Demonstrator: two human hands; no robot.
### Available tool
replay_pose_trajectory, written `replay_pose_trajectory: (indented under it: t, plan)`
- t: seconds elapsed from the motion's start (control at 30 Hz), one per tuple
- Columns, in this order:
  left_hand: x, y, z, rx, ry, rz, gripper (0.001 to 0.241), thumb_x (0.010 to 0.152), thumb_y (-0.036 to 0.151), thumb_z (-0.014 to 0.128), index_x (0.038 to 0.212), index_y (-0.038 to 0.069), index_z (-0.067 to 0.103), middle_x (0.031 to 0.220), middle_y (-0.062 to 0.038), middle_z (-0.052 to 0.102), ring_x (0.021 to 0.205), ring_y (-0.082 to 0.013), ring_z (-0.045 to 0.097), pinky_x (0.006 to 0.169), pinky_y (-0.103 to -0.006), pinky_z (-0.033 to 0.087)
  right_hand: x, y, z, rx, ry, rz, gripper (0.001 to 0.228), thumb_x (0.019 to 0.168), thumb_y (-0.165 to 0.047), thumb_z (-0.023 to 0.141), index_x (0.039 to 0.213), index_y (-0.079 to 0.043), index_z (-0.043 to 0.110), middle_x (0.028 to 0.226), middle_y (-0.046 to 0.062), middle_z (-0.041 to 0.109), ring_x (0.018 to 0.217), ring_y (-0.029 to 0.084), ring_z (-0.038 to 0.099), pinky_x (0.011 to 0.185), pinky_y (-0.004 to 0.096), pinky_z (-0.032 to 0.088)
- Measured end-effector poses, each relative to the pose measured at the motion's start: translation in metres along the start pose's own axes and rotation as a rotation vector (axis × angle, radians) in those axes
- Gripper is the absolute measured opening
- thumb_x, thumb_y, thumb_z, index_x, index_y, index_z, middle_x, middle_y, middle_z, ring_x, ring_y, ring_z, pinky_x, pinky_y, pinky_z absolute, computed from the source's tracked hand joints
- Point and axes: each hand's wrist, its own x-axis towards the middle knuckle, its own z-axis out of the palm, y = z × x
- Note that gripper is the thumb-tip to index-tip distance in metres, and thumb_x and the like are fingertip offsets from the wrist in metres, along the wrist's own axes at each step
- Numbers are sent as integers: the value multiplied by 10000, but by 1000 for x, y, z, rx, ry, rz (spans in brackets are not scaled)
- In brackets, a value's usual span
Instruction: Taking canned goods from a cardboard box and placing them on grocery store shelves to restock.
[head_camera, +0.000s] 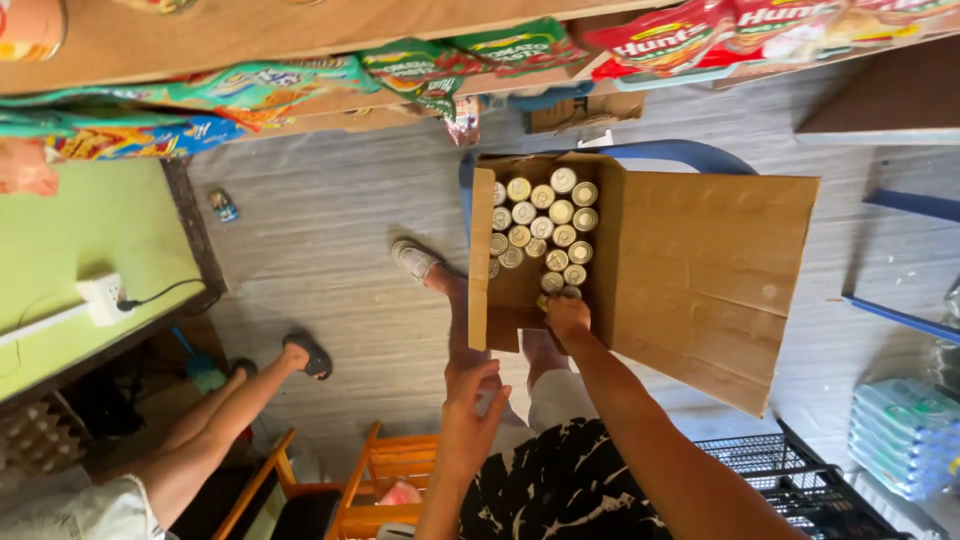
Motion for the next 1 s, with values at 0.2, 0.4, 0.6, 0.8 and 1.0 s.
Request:
replay_pose_trajectory:
  t: [0.2,0.4,0.6,0.8,1.0]
  plan:
    - [0,-7,1,16,13,34,410,874,169,777,1254,81,654,1157,-93,742,931,-218,736,795,-366,583,-84,-15,-127,292,5,17,441,837,-429,762,1121,-96,710,987,148,743,945,330,720,812,436,573]
    - [6,63,-2,115,7,241,617,796,138,838,1351,66,580,1302,-162,653,1129,-339,644,946,-414,530,-152,-10,-199,884,209,-71,362,825,-354,745,1070,-87,739,835,90,733,759,234,683,691,368,548]
    - [-6,127,5,69,46,582,821,716,132,887,1430,39,491,1430,-209,564,1304,-399,550,1077,-453,447,-241,-3,-306,1568,8,-231,272,966,-337,653,939,-68,685,719,-10,587,665,95,545,580,245,423]
    - [-22,169,-6,-360,-170,521,708,841,132,837,1450,27,491,1386,-139,613,1265,-261,614,1059,-379,504,-287,11,-354,1760,25,-339,343,1015,-382,589,899,-63,631,679,14,562,551,111,495,486,258,379]
    - [-22,174,-10,-756,-488,446,559,1004,52,696,1510,-20,471,1349,-113,626,1238,-164,615,1050,-319,511,-321,9,-392,1820,166,-683,315,1078,-311,577,886,-63,548,740,20,551,594,100,497,501,242,367]
